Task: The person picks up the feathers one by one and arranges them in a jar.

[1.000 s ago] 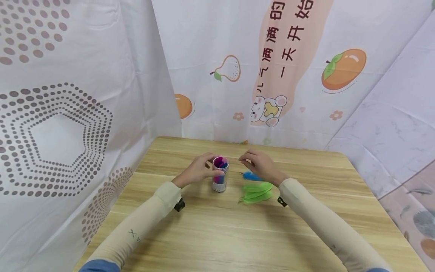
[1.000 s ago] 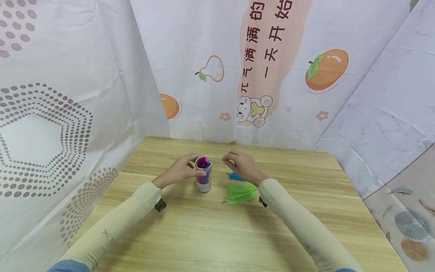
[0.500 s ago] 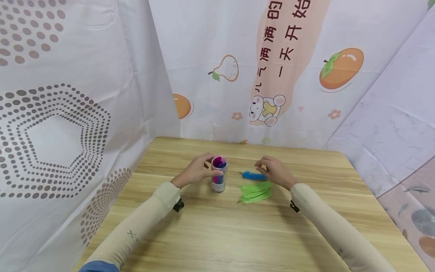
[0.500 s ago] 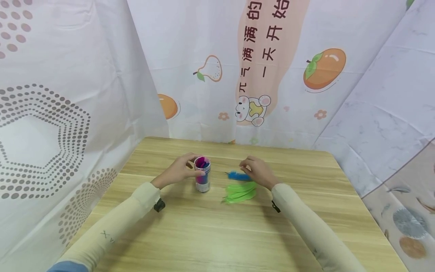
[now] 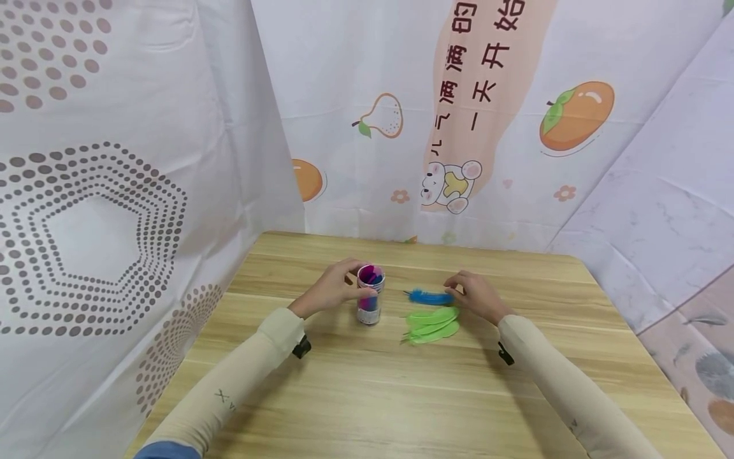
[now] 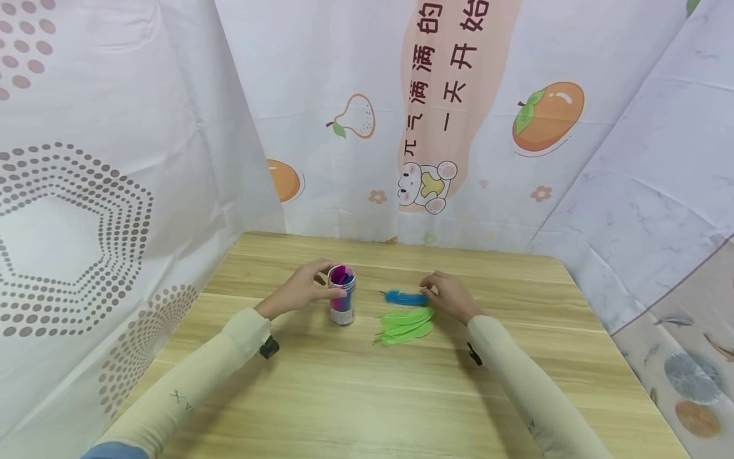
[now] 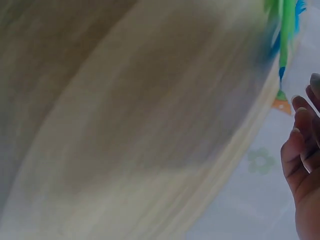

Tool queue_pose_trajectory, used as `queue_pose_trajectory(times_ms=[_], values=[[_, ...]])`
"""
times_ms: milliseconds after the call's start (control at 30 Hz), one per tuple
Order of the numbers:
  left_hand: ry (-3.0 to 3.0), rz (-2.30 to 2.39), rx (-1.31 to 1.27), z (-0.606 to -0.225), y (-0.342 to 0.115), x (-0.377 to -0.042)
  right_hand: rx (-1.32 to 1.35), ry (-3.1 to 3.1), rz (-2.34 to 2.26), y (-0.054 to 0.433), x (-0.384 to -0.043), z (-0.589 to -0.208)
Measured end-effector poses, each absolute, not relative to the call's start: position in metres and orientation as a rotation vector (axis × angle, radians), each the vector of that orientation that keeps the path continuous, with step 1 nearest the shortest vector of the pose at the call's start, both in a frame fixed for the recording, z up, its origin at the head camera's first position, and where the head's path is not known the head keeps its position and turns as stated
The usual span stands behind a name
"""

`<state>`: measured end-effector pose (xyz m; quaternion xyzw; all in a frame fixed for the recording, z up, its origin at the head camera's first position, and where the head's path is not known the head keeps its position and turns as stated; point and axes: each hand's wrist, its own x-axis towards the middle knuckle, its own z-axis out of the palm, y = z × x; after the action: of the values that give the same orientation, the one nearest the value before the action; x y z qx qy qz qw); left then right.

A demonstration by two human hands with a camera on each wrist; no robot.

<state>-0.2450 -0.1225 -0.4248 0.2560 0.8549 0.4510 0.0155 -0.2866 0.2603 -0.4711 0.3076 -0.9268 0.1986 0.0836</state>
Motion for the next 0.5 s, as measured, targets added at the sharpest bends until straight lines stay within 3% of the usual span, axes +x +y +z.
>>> queue_pose_trajectory(times_ms=[500], values=[[2.665,1.395,0.805,-0.425,-0.123,-0.244,0.873,-2.906,0.577,0.263,-0.287,-0.489]])
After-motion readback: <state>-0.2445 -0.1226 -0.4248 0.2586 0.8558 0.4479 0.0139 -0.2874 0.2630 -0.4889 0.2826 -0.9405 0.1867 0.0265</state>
